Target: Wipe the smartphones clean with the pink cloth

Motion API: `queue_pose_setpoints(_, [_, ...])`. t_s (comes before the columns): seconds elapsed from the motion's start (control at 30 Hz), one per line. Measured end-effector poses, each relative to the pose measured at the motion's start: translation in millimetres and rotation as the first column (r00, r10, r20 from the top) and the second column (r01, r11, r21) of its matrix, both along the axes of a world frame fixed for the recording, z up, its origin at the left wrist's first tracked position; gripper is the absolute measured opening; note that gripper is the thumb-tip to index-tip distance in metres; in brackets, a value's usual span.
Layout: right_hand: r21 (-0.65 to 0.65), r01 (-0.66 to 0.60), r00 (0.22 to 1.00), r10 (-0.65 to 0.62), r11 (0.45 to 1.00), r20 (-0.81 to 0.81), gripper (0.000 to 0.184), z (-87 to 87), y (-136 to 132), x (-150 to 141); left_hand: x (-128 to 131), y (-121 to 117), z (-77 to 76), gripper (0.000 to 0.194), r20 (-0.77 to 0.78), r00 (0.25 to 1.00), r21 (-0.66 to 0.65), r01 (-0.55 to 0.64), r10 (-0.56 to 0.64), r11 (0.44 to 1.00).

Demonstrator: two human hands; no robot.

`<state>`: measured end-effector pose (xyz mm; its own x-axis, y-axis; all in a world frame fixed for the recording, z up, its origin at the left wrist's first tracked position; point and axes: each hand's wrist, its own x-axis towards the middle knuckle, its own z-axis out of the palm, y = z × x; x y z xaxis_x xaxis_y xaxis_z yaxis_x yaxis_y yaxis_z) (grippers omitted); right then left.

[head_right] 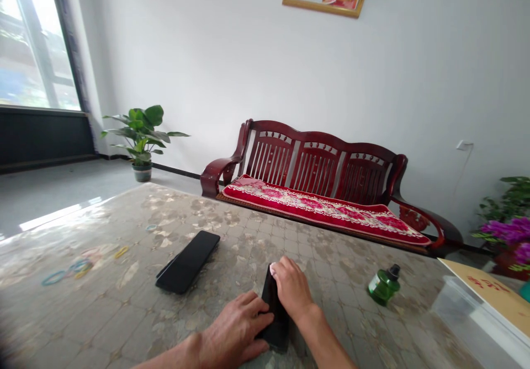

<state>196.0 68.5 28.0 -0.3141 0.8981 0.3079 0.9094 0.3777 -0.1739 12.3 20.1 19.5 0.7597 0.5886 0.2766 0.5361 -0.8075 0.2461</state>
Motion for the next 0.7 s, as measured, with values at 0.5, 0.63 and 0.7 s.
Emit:
queue_pose_setpoints(0.5, [0.036, 0.037, 0.999, -0.036, 0.999, -0.029, 0.029, -2.9, -5.7, 24.5, 1.0, -1.5, -2.3, 0.025, 0.018, 1.0, -0.032, -0.022, 0.022, 0.999])
queue_pose_setpoints(0.63, [0.002, 0.007, 0.997, -0.007, 1.0, -0.072, 0.028, -3.6, -16.7, 25.2, 1.8, -1.7, -5.2, 0.024, 0.047, 0.998, -0.033, -0.03, 0.031, 0.999])
queue_pose_setpoints(0.7, [-0.02, -0.041, 0.996, 0.04, 0.999, -0.081, 0.028, -5.2, -31.9, 25.0, 2.1, -1.1, -6.8, 0.022, 0.055, 0.998, -0.029, -0.027, 0.029, 0.999])
